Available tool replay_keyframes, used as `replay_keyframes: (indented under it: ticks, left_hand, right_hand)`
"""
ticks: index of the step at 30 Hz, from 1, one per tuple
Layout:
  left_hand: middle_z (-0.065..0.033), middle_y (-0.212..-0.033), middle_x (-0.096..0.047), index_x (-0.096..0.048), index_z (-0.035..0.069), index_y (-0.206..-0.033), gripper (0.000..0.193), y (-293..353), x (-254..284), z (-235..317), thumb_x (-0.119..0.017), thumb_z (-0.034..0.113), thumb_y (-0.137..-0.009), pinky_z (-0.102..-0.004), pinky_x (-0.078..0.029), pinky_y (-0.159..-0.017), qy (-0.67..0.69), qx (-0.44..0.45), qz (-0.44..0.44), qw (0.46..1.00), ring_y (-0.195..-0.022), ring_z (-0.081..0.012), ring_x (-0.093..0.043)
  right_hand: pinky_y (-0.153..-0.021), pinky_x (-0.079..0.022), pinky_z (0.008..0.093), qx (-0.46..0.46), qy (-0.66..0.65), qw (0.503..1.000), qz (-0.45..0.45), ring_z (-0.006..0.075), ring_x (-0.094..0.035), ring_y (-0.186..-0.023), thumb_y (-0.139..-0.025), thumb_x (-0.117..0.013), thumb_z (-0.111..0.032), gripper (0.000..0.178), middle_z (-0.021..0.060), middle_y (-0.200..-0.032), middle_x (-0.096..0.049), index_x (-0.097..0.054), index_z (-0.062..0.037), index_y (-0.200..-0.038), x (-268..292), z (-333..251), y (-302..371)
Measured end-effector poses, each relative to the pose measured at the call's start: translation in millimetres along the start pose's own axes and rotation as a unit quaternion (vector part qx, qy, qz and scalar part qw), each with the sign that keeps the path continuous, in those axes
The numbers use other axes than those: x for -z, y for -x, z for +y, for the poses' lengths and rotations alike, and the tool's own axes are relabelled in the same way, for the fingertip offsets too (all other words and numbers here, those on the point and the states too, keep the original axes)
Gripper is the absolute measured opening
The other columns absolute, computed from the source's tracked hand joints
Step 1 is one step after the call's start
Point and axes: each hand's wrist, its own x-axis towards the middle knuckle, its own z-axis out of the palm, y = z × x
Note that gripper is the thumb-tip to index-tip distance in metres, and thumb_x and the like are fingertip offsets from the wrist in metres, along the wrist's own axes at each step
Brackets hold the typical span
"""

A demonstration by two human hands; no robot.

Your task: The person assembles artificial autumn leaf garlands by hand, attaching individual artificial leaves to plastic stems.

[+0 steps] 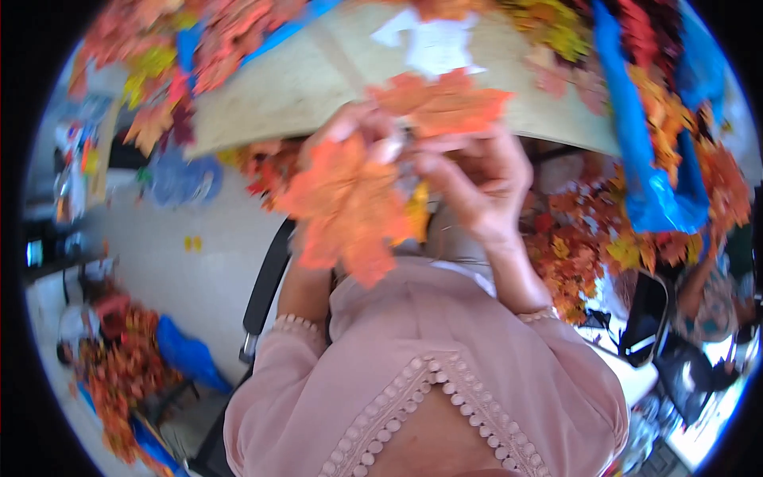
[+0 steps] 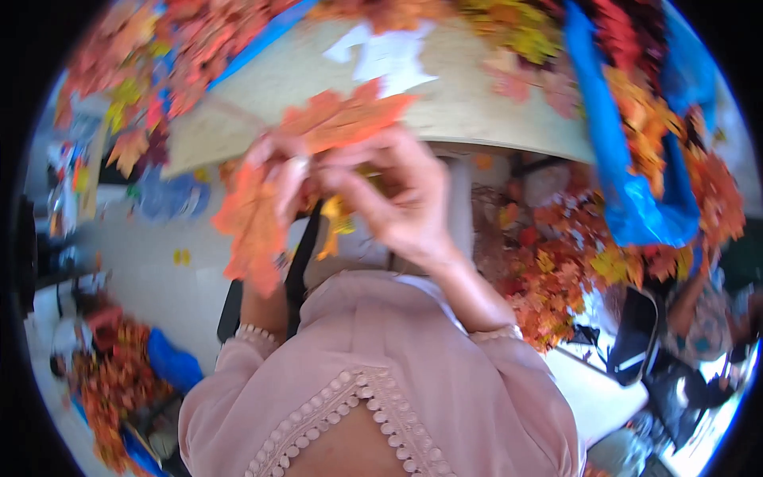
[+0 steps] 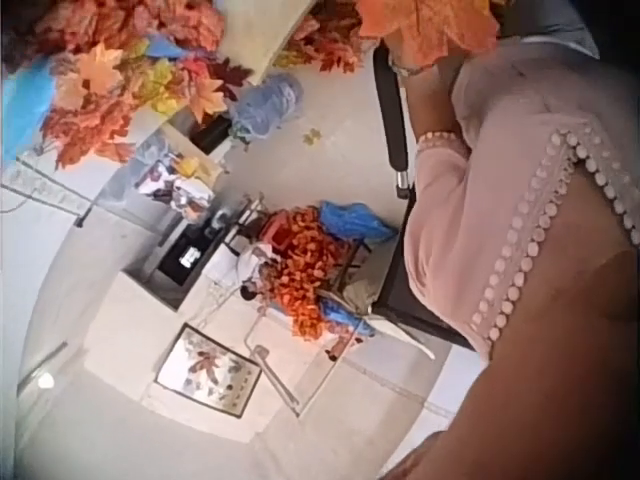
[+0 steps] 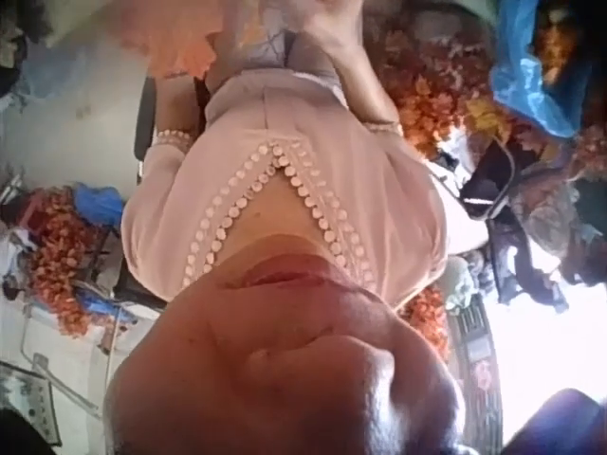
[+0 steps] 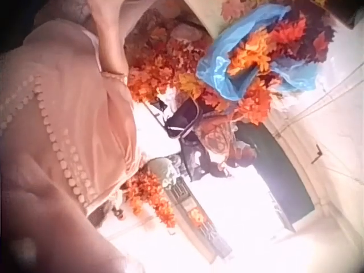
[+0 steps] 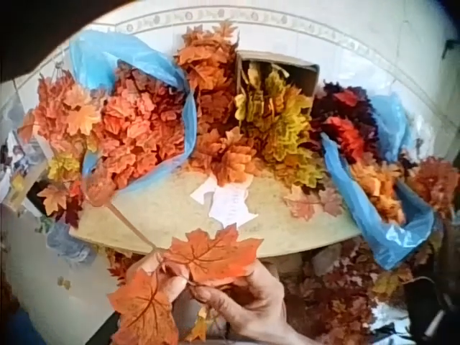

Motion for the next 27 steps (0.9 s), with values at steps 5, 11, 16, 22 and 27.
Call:
replay_keyframes:
  ticks: [5,11,16,22,27]
  left_hand:
    - [-0.0019,-0.09,-0.041,-0.042,0.009,-0.094,0.011,5.6,9.7,-25.7,-0.048,0.011,-0.084,-0.0258,-0.039,-0.073,0.046,0.011,-0.006,0.999,-0.086,-0.012,-0.045]
    - [-0.0051,-0.089,-0.044,-0.042,0.005,-0.092,0.01,1.4,-17.0,-21.9,-0.044,0.013,-0.086,-0.0278,-0.037,-0.077,-0.01,-0.073,-0.052,0.996,-0.086,-0.0154,-0.046]
    - [-0.005,-0.083,-0.045,-0.044,0.002,-0.087,0.011,-3.7,-19.6,-24.3,-0.049,0.011,-0.084,-0.024,-0.038,-0.063,0.073,-0.082,-0.074,0.991,-0.072,-0.0112,-0.045]
    - [-0.0048,-0.084,-0.043,-0.043,0.001,-0.085,0.012,-4.6,-17.3,-25.8,-0.048,0.013,-0.085,-0.0239,-0.036,-0.07,0.09,-0.064,-0.096,0.989,-0.077,-0.0113,-0.043]
    - [-0.0055,-0.085,-0.043,-0.042,0.002,-0.087,0.012,-2.5,-13.7,-27.3,-0.048,0.012,-0.085,-0.0261,-0.037,-0.074,0.09,-0.066,-0.079,0.991,-0.081,-0.0126,-0.044]
  right_hand:
    - [-0.067,-0.047,0.0233,0.027,0.093,0.995,-0.027,0.0084,-0.056,-0.079,-0.08,-0.058,0.002,0.012,0.0028,-0.082,-0.058,-0.054,-0.0015,-0.09,14.1,-8.0,2.6]
    - [-0.067,-0.045,0.0237,0.065,0.081,0.994,-0.023,0.0087,-0.055,-0.075,-0.08,-0.057,-0.001,0.012,0.0046,-0.078,-0.057,-0.05,0.0011,-0.09,16.3,-25.7,5.0]
    - [-0.065,-0.046,0.025,0.048,0.119,0.992,-0.018,0.0101,-0.056,-0.072,-0.08,-0.055,0.0,0.01,0.0058,-0.076,-0.057,-0.049,0.0013,-0.088,20.3,-34.8,7.4]
    - [-0.064,-0.046,0.0246,0.028,0.114,0.992,-0.047,0.0098,-0.056,-0.072,-0.08,-0.054,0.001,0.011,0.006,-0.076,-0.057,-0.048,0.0017,-0.089,19.3,-30.4,4.9]
    - [-0.066,-0.046,0.024,0.012,0.069,0.997,-0.024,0.0091,-0.055,-0.073,-0.08,-0.054,0.001,0.012,0.0054,-0.076,-0.057,-0.047,0.0015,-0.09,14.9,-26.2,4.4]
